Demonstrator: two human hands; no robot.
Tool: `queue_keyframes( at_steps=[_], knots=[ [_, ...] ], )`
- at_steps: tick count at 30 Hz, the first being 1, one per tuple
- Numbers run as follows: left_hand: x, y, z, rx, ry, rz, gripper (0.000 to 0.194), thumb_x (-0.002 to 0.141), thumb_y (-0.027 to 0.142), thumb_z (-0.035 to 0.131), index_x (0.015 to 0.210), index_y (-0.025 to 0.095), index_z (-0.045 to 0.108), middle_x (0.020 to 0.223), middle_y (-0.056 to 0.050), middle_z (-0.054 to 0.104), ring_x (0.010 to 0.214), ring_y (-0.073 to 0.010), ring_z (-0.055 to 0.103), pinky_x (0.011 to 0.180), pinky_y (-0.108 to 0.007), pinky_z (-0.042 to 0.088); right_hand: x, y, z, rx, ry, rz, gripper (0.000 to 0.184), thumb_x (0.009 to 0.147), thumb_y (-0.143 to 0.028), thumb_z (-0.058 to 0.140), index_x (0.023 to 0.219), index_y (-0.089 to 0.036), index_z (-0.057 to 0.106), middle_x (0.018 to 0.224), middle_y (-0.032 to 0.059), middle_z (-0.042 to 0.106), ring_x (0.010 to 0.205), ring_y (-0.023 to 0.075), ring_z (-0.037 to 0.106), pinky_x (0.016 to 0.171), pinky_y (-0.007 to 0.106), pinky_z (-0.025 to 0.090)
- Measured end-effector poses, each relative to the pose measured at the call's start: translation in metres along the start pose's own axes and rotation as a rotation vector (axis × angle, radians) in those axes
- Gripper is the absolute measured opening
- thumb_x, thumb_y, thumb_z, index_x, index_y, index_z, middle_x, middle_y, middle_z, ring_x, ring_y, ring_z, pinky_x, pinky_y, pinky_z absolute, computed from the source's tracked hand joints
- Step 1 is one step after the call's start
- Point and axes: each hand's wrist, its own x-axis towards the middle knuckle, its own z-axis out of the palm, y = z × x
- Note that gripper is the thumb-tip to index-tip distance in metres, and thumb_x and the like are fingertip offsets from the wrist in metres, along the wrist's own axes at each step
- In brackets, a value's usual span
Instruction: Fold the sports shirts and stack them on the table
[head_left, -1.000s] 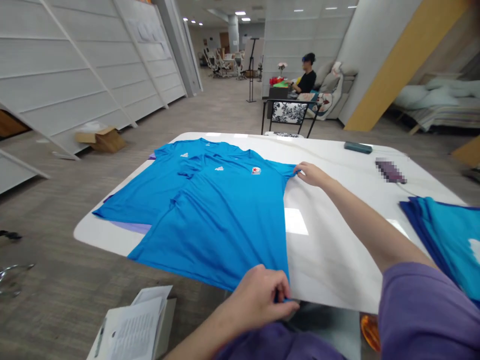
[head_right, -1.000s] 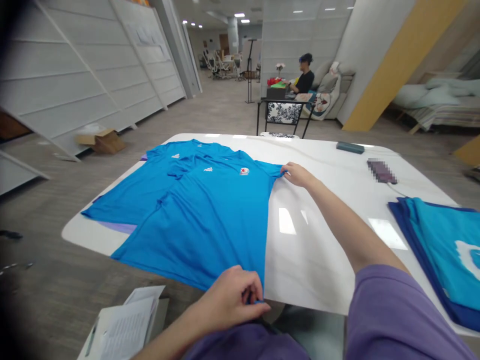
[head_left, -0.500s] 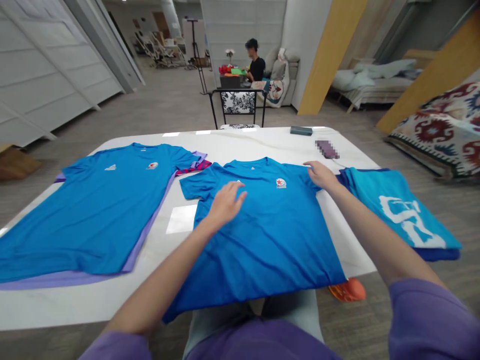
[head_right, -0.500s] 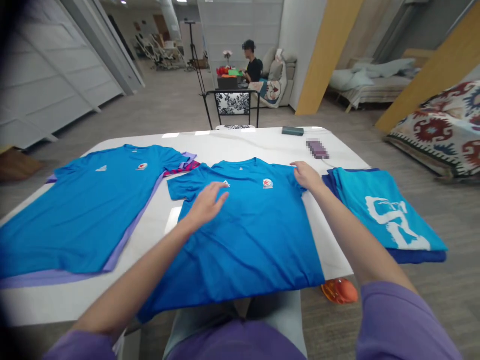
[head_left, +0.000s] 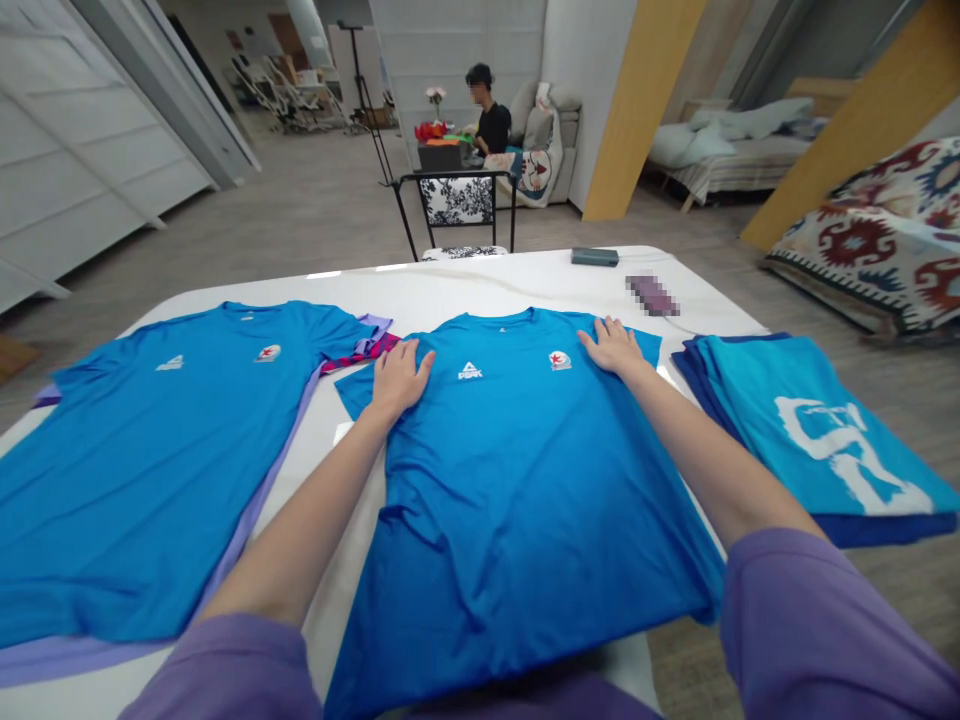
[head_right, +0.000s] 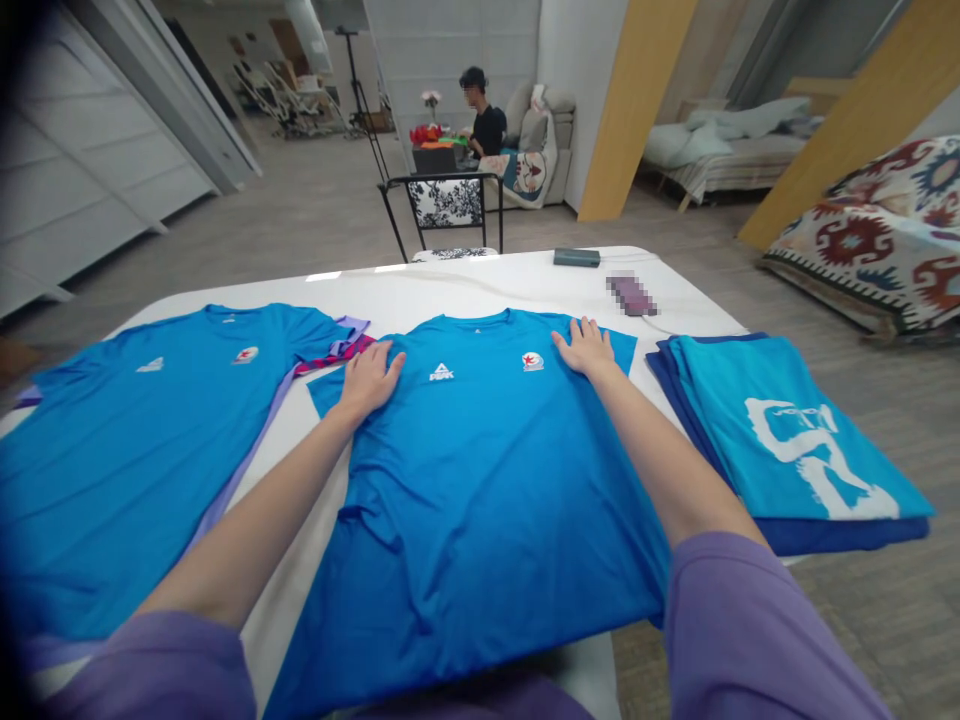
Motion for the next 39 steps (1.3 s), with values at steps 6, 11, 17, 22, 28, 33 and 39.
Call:
queue_keyframes(
  at_steps=[6,11,17,22,28,33,39],
  knots=[
    [-0.071,-0.036,-0.025,0.163,-0.134,-0.034,0.092,0.112,0.076,0.027,0.182,0.016,0.034,0.190,-0.012,0.024,0.179,-0.0360,0.016,0.145,-0.063,0.012,-0.062,-0.011,-0.001,-0.096,0.016,-0.055,0.100,0.110,-0.083,0.019,0.184,-0.016,0.027,0.191,0.0161,0.017,0.179,0.0372,0.014,0.144,0.068,0.005],
    [-0.032,0.004,-0.024,0.108,-0.097,0.091,0.078,0.116,0.063,0.022,0.180,0.021,0.041,0.187,-0.007,0.034,0.178,-0.0285,0.022,0.147,-0.052,0.015,-0.062,-0.060,-0.008,-0.089,0.030,-0.288,0.087,0.116,-0.070,0.017,0.183,-0.016,0.029,0.191,0.0118,0.022,0.179,0.0306,0.017,0.146,0.058,0.008],
    [0.078,0.036,0.031,0.087,-0.264,0.072,0.083,0.113,0.070,0.029,0.182,0.024,0.039,0.189,-0.007,0.028,0.178,-0.0363,0.021,0.144,-0.061,0.021,0.015,-0.107,0.016,-0.087,-0.062,-0.302,0.091,0.112,-0.082,0.022,0.182,-0.025,0.034,0.190,0.0083,0.026,0.177,0.0357,0.023,0.144,0.067,0.013],
    [0.159,0.008,0.064,0.098,-0.233,0.123,0.088,0.112,0.076,0.032,0.184,0.026,0.031,0.191,-0.004,0.020,0.180,-0.0363,0.011,0.146,-0.062,0.008,0.098,-0.091,0.025,-0.098,-0.034,-0.303,0.092,0.112,-0.083,0.021,0.185,-0.027,0.026,0.193,0.0056,0.016,0.179,0.0368,0.014,0.143,0.071,0.004],
    [0.238,0.007,0.070,0.072,-0.185,0.177,0.082,0.116,0.067,0.045,0.182,0.018,0.037,0.190,-0.010,0.027,0.179,-0.0347,0.014,0.146,-0.060,0.002,0.166,-0.102,0.013,-0.147,0.016,-0.342,0.092,0.114,-0.078,0.022,0.184,-0.018,0.029,0.191,0.0119,0.021,0.177,0.0420,0.017,0.141,0.075,0.001],
    [0.191,0.038,0.042,0.052,-0.084,0.259,0.078,0.119,0.058,0.041,0.180,0.010,0.038,0.189,-0.014,0.026,0.180,-0.0333,0.012,0.147,-0.055,0.002,0.101,-0.120,-0.002,-0.148,0.217,-0.368,0.088,0.117,-0.069,0.016,0.182,-0.012,0.032,0.188,0.0157,0.030,0.177,0.0350,0.023,0.145,0.066,0.004],
    [-0.095,0.043,-0.046,0.041,-0.125,0.476,0.081,0.117,0.064,0.039,0.187,0.027,0.022,0.191,-0.005,0.022,0.179,-0.0315,0.016,0.147,-0.057,0.016,-0.166,-0.033,-0.021,-0.109,0.124,-0.380,0.089,0.115,-0.075,0.028,0.184,-0.020,0.027,0.188,0.0124,0.031,0.175,0.0339,0.031,0.146,0.064,0.017]
  ],
)
